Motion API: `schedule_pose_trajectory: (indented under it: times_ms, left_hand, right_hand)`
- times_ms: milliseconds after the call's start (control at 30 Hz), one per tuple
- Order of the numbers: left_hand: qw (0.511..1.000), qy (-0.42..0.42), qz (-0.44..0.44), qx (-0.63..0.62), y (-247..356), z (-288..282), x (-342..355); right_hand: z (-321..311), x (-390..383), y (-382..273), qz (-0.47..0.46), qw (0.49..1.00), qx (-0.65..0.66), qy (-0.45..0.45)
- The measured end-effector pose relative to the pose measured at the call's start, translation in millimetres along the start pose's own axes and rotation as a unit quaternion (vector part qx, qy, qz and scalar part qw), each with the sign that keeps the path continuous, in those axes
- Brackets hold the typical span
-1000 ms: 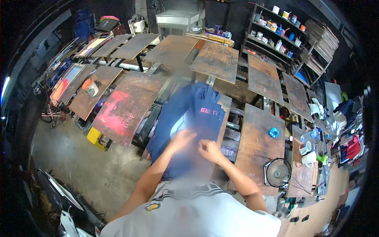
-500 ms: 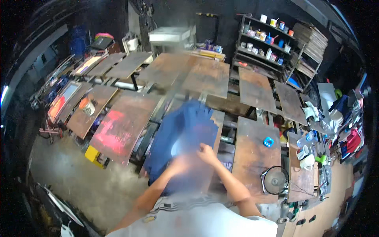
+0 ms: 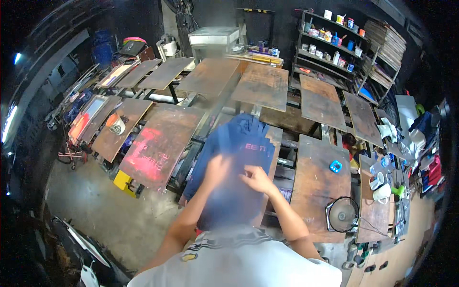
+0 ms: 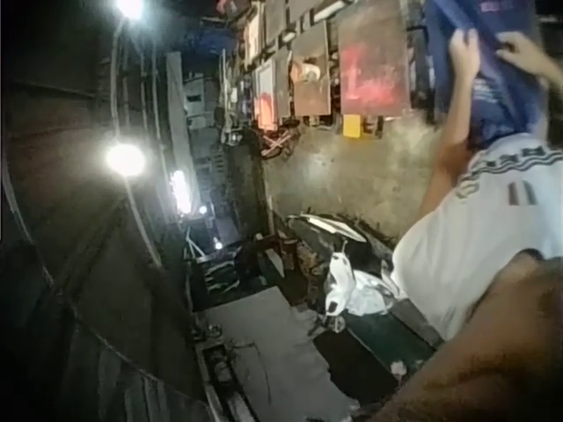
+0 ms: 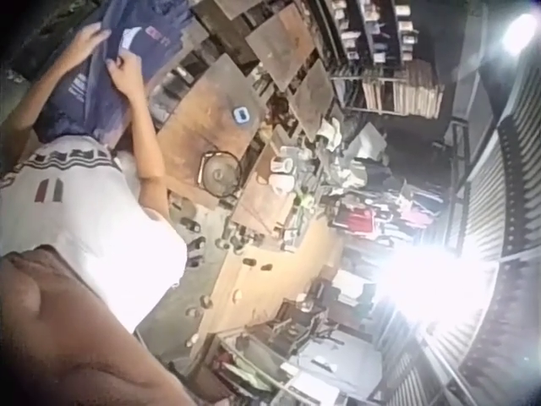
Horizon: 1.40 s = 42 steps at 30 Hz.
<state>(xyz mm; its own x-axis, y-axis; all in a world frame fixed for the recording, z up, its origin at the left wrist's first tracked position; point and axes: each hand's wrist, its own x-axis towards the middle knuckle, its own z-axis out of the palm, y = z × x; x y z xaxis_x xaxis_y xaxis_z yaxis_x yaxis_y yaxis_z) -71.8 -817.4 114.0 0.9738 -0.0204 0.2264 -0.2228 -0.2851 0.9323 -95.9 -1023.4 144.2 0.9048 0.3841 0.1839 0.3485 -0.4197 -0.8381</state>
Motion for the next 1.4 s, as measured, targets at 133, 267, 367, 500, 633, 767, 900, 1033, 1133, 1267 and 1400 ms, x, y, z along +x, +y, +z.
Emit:
schedule_pose_trajectory:
  times_ms: [133,267,367,500,633,767,900,1033,1133,1267,1400]
  left_hand:
    - [0.999,-0.029,0.024,-0.034,22,-3,0]
    - [0.994,-0.084,0.059,0.022,50,4,-15]
    - [0.997,-0.063,0.042,0.012,54,6,-20]
    - [0.994,0.08,0.076,-0.026,83,-2,-15]
    - [0.99,0.087,0.106,0.033,100,-14,-14]
    - [0.99,0.058,0.13,0.012,100,-10,-20]
    - [0.999,-0.001,0.049,-0.006,103,-18,-20]
    - [0.996,0.029,0.059,-0.062,122,-16,-23]
    - [0.985,0.006,-0.007,-0.172,124,-20,-28]
    - [0.979,-0.051,-0.035,-0.196,93,-27,-27]
    - [0.964,-0.024,-0.053,-0.259,96,-18,-30]
  right_hand:
    - [-10,10,-16,-0.007,0.999,0.004,0.047]
    - [-9,24,-19,-0.038,0.987,0.024,0.156]
    - [-8,25,-32,-0.058,0.98,0.05,0.186]
    - [-2,13,-57,-0.067,0.983,0.087,0.145]
    - [-6,6,-78,-0.083,0.986,0.096,0.106]
    - [-8,16,-75,-0.085,0.978,0.125,0.144]
    - [-8,19,-76,-0.075,0.975,0.147,0.15]
    - [-5,14,-85,-0.049,0.965,0.237,0.099]
    - [-4,9,-83,0.027,0.908,0.417,0.047]
    - [9,6,-73,0.092,0.823,0.56,0.028]
    - [16,1,-67,0.089,0.786,0.611,0.022]
